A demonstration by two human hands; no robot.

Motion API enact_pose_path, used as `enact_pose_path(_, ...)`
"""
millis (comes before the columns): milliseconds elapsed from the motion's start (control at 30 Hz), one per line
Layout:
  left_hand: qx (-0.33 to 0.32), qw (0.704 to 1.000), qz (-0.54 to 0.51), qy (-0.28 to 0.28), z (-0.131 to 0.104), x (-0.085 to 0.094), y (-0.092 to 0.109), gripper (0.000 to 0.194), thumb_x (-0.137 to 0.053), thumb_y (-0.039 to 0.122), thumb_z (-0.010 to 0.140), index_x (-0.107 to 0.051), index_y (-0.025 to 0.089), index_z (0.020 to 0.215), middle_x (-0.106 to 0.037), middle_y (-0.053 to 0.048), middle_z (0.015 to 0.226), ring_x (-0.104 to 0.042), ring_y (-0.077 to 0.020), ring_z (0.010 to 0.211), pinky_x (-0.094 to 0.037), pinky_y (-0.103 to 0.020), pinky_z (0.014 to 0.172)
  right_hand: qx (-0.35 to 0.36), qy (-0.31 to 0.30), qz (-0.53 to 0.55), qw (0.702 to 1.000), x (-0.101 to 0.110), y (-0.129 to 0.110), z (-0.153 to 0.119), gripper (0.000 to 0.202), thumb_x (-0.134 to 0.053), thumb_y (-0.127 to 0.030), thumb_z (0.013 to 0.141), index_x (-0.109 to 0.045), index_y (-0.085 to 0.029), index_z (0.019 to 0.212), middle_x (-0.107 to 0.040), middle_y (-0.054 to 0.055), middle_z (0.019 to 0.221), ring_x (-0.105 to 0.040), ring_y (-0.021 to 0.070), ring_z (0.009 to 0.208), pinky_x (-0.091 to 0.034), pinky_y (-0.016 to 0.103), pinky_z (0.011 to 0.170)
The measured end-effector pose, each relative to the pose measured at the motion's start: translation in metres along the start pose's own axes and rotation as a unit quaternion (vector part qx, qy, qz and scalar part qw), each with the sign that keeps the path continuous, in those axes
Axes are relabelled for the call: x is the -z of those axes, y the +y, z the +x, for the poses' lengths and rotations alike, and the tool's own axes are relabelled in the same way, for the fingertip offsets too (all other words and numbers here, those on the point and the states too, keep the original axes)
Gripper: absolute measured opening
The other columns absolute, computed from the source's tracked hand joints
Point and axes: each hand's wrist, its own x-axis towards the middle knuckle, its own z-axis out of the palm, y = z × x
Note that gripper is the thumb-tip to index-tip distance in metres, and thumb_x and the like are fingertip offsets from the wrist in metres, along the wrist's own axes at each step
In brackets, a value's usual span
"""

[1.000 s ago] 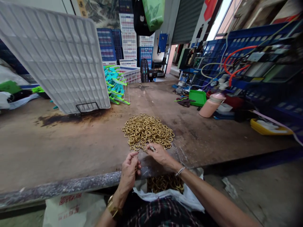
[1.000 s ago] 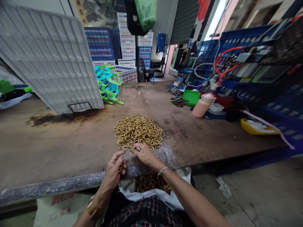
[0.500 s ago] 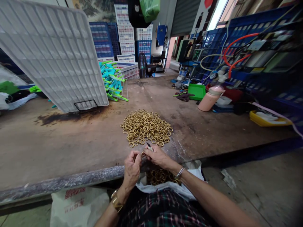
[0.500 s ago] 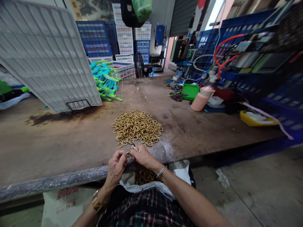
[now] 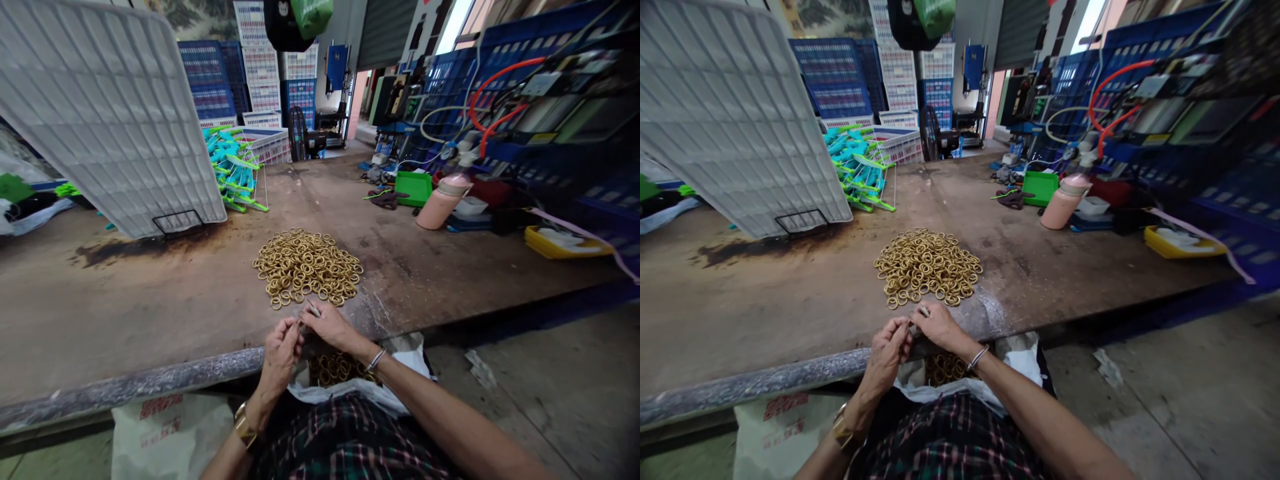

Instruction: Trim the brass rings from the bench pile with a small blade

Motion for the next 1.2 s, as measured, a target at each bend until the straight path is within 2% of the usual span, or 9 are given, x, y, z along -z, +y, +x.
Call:
enact_pose_path(133, 0.009, 1.0, 0.003, -0.01, 0.0, 0.001, -0.001, 0.034, -0.056, 0.05, 0.072, -0.051, 0.017, 0.077, -0.049, 0.006, 0.055, -0.038, -0.0039, 0.038, -0.024, -0.014, 0.034, 0.017, 0.005, -0.052, 0.999, -0.002, -0.002, -0.001, 0.015, -0.046, -0.024, 0.073, -0.051, -0.016, 0.062, -0.044, -0.006, 0.054, -0.038, 0.0074, 0.053, -0.027, 0.018, 0.049)
enact_pose_path(367, 0.027, 0.997, -0.056, -0.039, -0.002, 0.003, 0.003, 0.034, -0.059, 0.049, 0.07, -0.049, 0.017, 0.076, -0.05, 0.005, 0.057, -0.039, -0.0035, 0.039, -0.023, -0.014, 0.034, 0.02, 0.004, -0.078, 0.997, -0.003, -0.008, -0.003, 0.016, -0.045, -0.021, 0.075, -0.053, -0.015, 0.064, -0.046, -0.005, 0.055, -0.039, 0.008, 0.053, -0.028, 0.019, 0.05)
enact_pose_path(533, 0.014, 0.997, -0.064, -0.036, -0.003, 0.003, 0.003, 0.033, -0.059, 0.048, 0.071, -0.048, 0.017, 0.074, -0.05, 0.005, 0.057, -0.038, -0.0036, 0.04, -0.024, -0.014, 0.035, 0.036, 0.01, -0.09, 0.995, -0.002, -0.005, -0.003, 0.022, -0.039, -0.023, 0.083, -0.054, -0.015, 0.069, -0.053, -0.002, 0.06, -0.045, 0.0098, 0.057, -0.032, 0.02, 0.055)
enact_pose_path(633, 0.002, 0.998, -0.062, -0.023, -0.003, 0.003, 0.002, 0.032, -0.058, 0.048, 0.072, -0.047, 0.018, 0.074, -0.05, 0.006, 0.058, -0.038, -0.0037, 0.04, -0.025, -0.014, 0.035, 0.06, 0.02, -0.196, 0.979, -0.001, -0.003, -0.006, 0.019, -0.039, -0.019, 0.083, -0.056, -0.016, 0.077, -0.057, 0.001, 0.066, -0.048, 0.0115, 0.061, -0.031, 0.021, 0.058)
enact_pose_path(733, -0.006, 0.999, -0.046, -0.013, -0.002, 0.003, 0.002, 0.033, -0.058, 0.049, 0.071, -0.047, 0.018, 0.074, -0.051, 0.005, 0.058, -0.039, -0.0038, 0.04, -0.025, -0.014, 0.035, 0.073, -0.024, -0.321, 0.944, 0.0, -0.005, -0.013, 0.016, -0.042, -0.012, 0.076, -0.057, -0.017, 0.082, -0.06, 0.003, 0.072, -0.049, 0.0126, 0.063, -0.028, 0.023, 0.058)
enact_pose_path(800, -0.01, 0.999, -0.037, -0.011, -0.002, 0.004, 0.002, 0.035, -0.058, 0.051, 0.07, -0.048, 0.018, 0.074, -0.051, 0.005, 0.058, -0.04, -0.0039, 0.04, -0.025, -0.014, 0.035, 0.075, -0.057, -0.365, 0.926, 0.0, -0.007, -0.016, 0.019, -0.042, -0.011, 0.075, -0.057, -0.017, 0.086, -0.062, 0.004, 0.076, -0.05, 0.0132, 0.065, -0.026, 0.024, 0.057)
enact_pose_path(967, -0.016, 0.999, -0.027, -0.015, -0.003, 0.005, 0.001, 0.035, -0.057, 0.051, 0.071, -0.047, 0.018, 0.072, -0.05, 0.005, 0.057, -0.039, -0.0037, 0.04, -0.025, -0.014, 0.035, 0.081, -0.076, -0.402, 0.909, -0.002, -0.008, -0.017, 0.022, -0.038, -0.014, 0.079, -0.055, -0.017, 0.092, -0.063, 0.005, 0.081, -0.053, 0.014, 0.067, -0.026, 0.025, 0.057)
enact_pose_path(1200, -0.017, 1.0, -0.013, -0.011, -0.005, 0.003, 0.006, 0.031, -0.057, 0.048, 0.071, -0.048, 0.018, 0.071, -0.05, 0.006, 0.055, -0.038, -0.0041, 0.039, -0.025, -0.015, 0.036, 0.082, -0.087, -0.393, 0.912, -0.003, -0.008, -0.018, 0.024, -0.037, -0.014, 0.079, -0.056, -0.016, 0.093, -0.063, 0.007, 0.083, -0.054, 0.0147, 0.069, -0.028, 0.025, 0.058)
